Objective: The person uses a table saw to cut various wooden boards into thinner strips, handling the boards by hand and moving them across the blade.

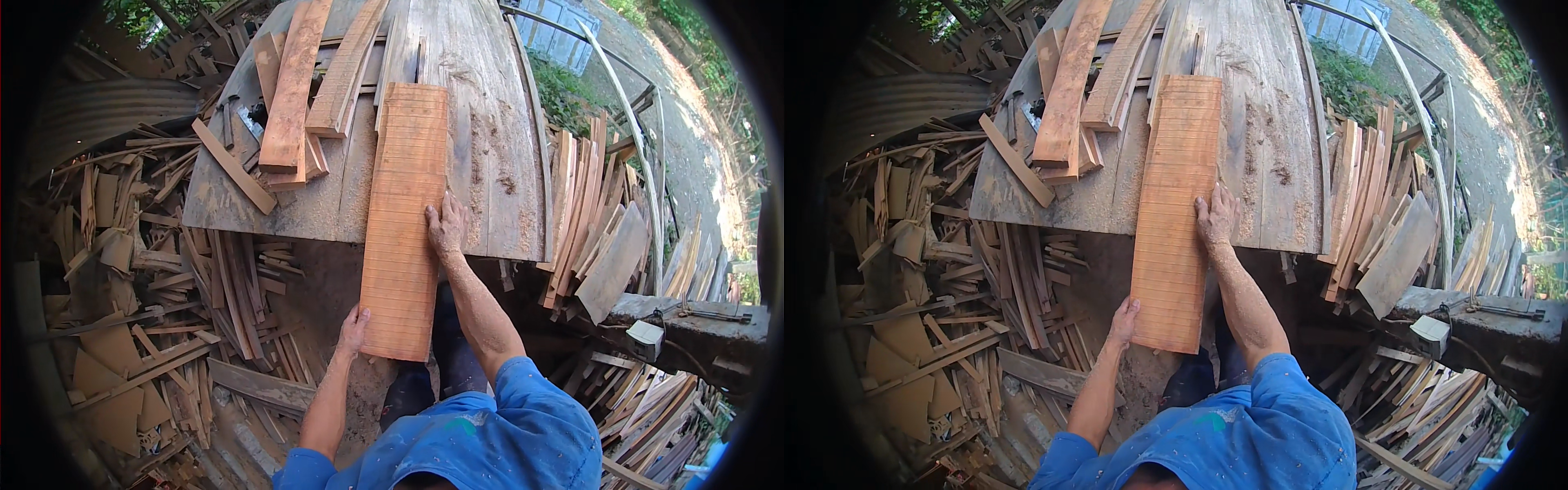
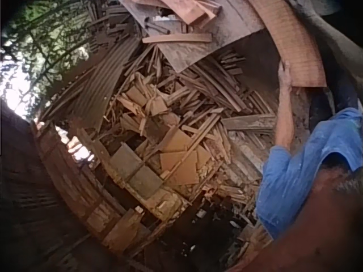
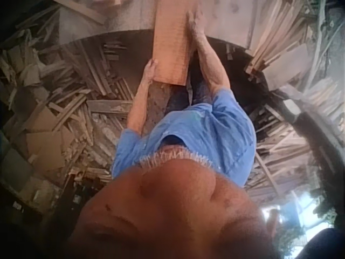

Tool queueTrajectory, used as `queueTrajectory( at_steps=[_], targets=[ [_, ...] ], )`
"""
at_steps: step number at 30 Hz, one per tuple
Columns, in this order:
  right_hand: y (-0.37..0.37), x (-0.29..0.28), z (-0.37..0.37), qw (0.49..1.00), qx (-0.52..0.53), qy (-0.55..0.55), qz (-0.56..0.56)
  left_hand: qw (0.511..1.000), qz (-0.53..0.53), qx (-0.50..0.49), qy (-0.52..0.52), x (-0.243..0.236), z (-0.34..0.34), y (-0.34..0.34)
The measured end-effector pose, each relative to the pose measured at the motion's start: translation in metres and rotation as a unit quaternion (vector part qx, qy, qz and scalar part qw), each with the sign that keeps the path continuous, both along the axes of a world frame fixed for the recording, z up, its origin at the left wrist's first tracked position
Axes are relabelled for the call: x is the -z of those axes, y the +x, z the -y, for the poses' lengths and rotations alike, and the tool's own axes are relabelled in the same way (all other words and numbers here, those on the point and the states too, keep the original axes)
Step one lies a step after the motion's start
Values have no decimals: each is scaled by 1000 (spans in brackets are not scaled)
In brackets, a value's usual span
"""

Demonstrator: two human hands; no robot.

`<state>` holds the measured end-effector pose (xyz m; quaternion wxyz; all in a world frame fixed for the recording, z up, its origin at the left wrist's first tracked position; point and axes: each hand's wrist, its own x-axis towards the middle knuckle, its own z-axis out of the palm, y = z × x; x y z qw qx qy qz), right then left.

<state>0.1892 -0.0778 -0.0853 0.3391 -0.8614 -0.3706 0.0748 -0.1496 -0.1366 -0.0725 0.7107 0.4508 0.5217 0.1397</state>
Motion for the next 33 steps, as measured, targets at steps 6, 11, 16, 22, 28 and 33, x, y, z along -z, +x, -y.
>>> queueTrajectory(
  at_steps=[6, 11, 16, 22, 28, 33],
  targets=[
    [10, -1, -12, 1000, -3, -19, -12, 999, -14, -8, 40, -6, -11, 16],
    [15, -6, -18, 999, -22, -1, -45, 999, -29, -1, 41, -13, -18, 23],
    [20, 0, -23, 999, -15, 18, -40, 998, -39, 2, 57, -12, -24, 30],
    [27, 6, -29, 999, -17, 30, -35, 985, -141, 45, 94, -25, -33, 36],
    [29, 4, -36, 999, -4, 25, -33, 793, -250, 331, 447, -99, -30, 37],
    [34, 7, -40, 1000, 4, 17, -21, 613, -303, 585, 437, -114, -39, 52]
  ],
)
